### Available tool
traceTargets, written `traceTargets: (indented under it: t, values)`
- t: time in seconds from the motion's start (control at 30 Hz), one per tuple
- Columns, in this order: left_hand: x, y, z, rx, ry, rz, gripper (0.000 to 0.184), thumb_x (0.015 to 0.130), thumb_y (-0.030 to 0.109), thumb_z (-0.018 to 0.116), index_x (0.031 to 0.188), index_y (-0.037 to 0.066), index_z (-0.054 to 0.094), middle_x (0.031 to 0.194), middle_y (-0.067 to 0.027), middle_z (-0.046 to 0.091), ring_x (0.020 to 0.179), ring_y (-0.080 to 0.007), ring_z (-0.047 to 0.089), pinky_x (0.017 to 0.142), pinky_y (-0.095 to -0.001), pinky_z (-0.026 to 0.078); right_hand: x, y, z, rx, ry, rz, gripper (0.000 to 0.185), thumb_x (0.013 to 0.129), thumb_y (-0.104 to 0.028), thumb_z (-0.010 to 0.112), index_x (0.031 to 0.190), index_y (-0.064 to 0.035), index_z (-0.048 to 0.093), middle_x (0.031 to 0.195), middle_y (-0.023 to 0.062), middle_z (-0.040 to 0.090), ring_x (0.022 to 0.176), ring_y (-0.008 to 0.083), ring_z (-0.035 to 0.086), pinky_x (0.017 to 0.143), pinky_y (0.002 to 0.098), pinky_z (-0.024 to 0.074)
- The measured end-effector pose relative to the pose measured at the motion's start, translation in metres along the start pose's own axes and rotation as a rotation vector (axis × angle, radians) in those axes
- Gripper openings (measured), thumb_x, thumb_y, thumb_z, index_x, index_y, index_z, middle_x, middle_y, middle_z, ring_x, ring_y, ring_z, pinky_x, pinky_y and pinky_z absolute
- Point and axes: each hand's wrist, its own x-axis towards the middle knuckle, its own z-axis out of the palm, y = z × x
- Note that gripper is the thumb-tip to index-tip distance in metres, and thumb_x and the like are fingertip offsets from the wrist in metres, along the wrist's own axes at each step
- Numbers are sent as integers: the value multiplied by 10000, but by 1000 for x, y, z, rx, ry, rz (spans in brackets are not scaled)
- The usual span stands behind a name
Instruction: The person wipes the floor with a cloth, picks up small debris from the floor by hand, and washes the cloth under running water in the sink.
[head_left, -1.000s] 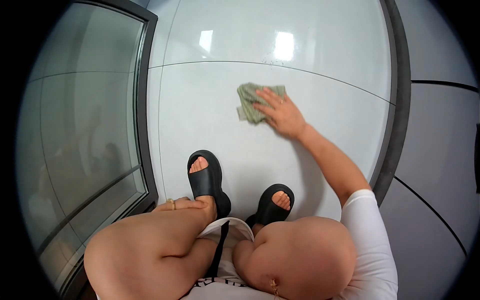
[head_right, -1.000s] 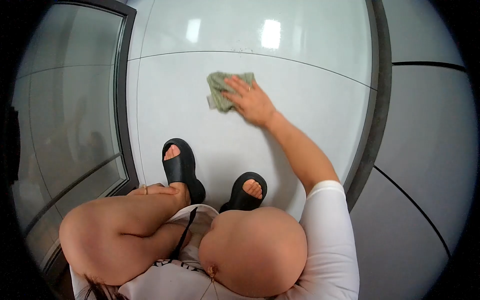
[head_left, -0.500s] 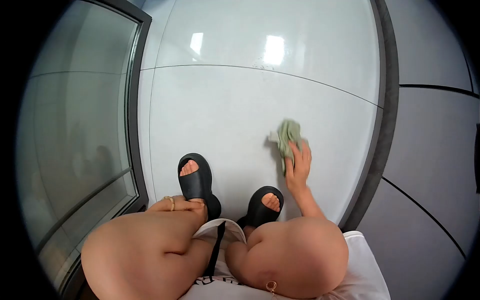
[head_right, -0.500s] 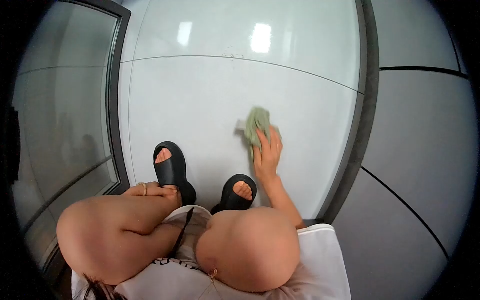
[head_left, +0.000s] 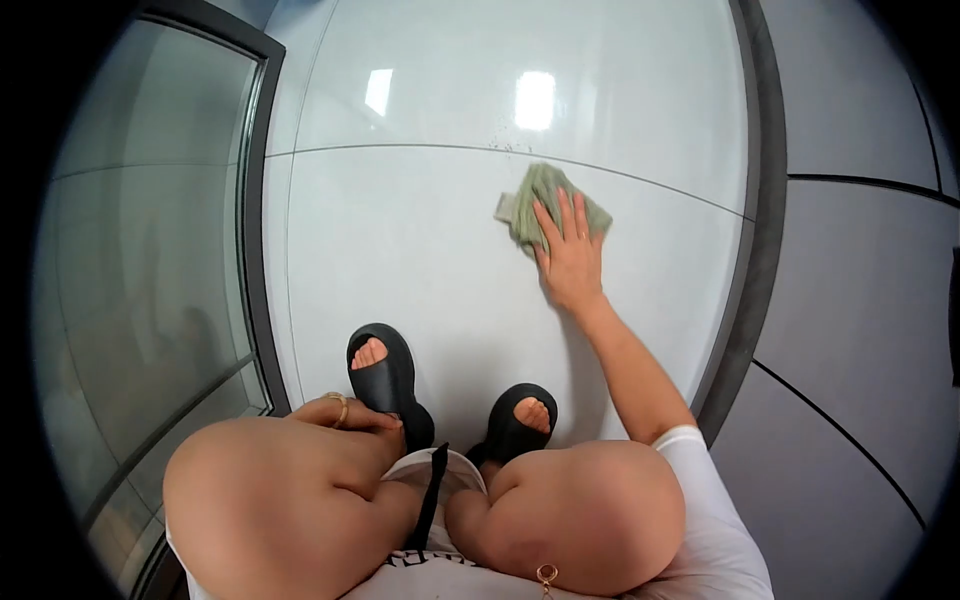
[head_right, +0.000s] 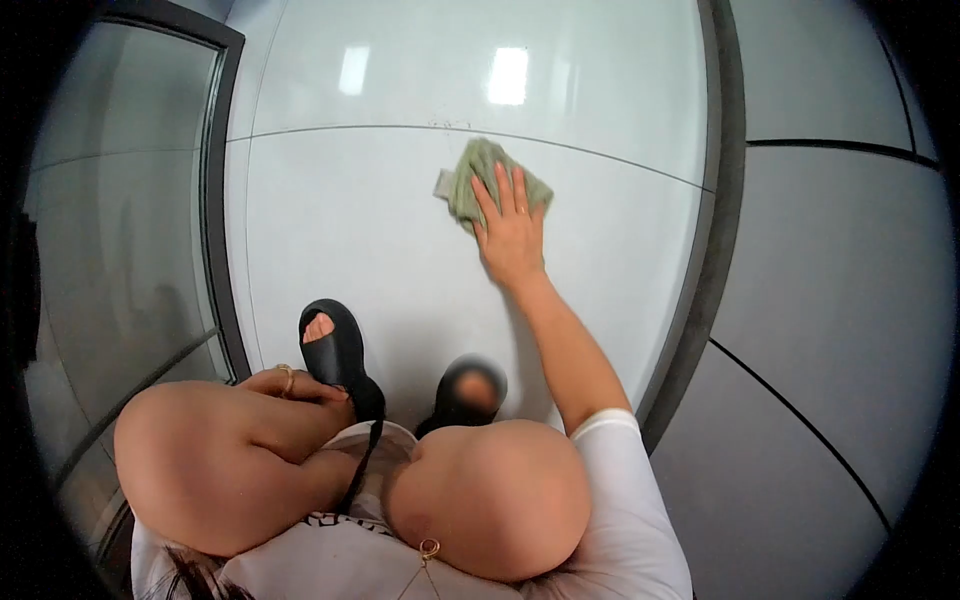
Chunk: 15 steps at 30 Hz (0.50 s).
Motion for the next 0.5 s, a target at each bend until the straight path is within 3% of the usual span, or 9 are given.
traceTargets:
  t: [0.1, 0.27, 0.4, 0.5]
  values:
    - [-5, -17, 7, -3, 7, 45, 156, 733, 57, 614, 868, -11, 650, 843, -89, 637, 808, -171, 608, 817, -296, 480, 53, 14, 5, 44, 35, -90, 543, 808, -148, 614, 1320, -177, 436, 1438, 119, 289, 1338, 346, 230, 966, 568, 293]
    - [-46, -107, 65, -91, -140, -387, 276, 733, 208, 621, 903, -9, 638, 819, -120, 640, 785, -223, 616, 774, -324, 487, 37, 25, -3, 337, 138, -94, 534, 762, -18, 596, 1272, -121, 478, 1411, 152, 318, 1300, 358, 290, 1040, 468, 268]
    - [-69, -201, 106, -34, -252, -699, 389, 734, 329, 627, 931, -7, 628, 799, -145, 642, 767, -264, 622, 739, -347, 493, -18, 52, -19, 279, 311, 134, 547, 767, 4, 546, 1295, -112, 460, 1408, 185, 311, 1296, 365, 288, 1057, 442, 252]
    - [-64, -264, 112, 85, -245, -824, 477, 734, 419, 631, 952, -5, 621, 784, -163, 644, 754, -295, 626, 714, -364, 498, -40, 95, -24, 193, 436, 366, 484, 843, -46, 487, 1320, -108, 437, 1407, 206, 303, 1302, 372, 270, 1080, 444, 198]
